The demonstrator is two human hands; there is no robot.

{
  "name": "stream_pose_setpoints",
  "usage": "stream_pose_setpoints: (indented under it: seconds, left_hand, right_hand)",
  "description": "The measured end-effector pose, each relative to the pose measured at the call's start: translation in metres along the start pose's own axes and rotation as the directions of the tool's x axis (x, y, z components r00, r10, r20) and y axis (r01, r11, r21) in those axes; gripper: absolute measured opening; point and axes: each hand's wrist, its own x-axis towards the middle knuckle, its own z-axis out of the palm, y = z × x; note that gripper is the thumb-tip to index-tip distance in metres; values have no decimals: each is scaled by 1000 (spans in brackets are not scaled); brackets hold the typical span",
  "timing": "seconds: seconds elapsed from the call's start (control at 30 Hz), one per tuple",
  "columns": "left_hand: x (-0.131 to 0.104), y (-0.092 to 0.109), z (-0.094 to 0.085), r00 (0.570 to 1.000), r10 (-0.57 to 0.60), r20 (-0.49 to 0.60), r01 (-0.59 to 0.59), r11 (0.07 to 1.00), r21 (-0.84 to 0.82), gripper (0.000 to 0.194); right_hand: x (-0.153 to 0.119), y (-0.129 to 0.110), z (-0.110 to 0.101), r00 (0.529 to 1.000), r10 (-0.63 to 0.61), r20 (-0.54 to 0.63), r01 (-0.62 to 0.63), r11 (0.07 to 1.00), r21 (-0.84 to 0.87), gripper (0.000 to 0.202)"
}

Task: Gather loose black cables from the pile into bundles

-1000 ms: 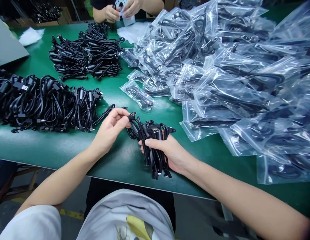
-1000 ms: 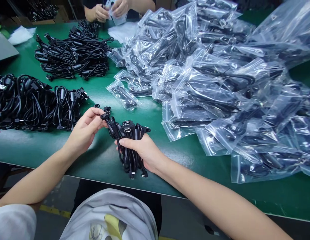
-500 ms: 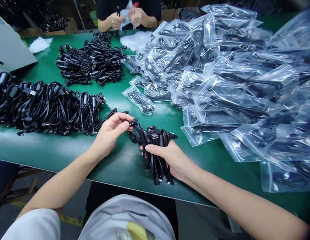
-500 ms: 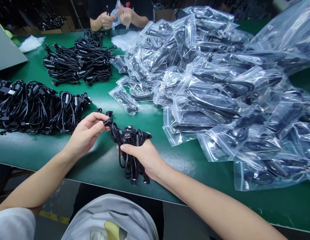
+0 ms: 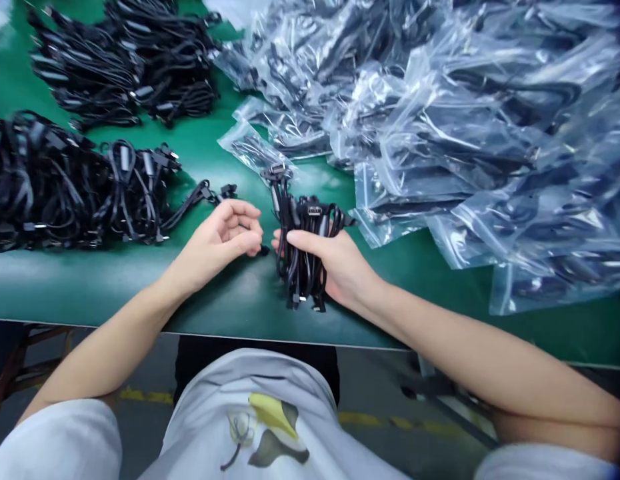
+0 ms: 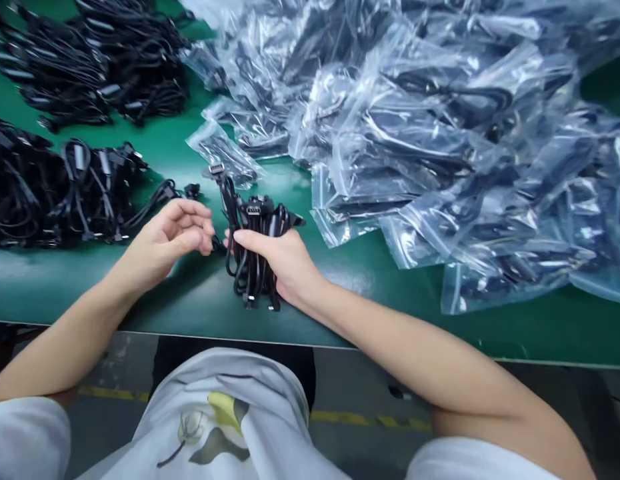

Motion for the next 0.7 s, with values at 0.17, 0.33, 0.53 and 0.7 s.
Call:
stream_pose_setpoints:
  seconds: [0.17, 0.33, 0.53, 0.7]
  left_hand:
    - [-4, -8, 14, 963, -181, 199, 176, 983, 45, 41]
    - [-1, -3, 16, 976, -164, 144, 160, 986, 42, 29]
    - [-2, 2, 15, 985, -140, 100, 129, 986, 110, 29]
    - [-7, 1, 16, 998, -9, 61, -7, 963, 268, 20]
  right_hand:
    - [5, -2, -7, 1000, -24, 2, 24, 998, 51, 24]
    - [5, -6, -8, 998, -38, 47, 35, 998, 53, 30]
    - [5, -6, -7, 1000, -4, 28, 2, 999, 53, 30]
    - [6, -5, -9, 1000, -26, 16, 25, 999, 30, 27]
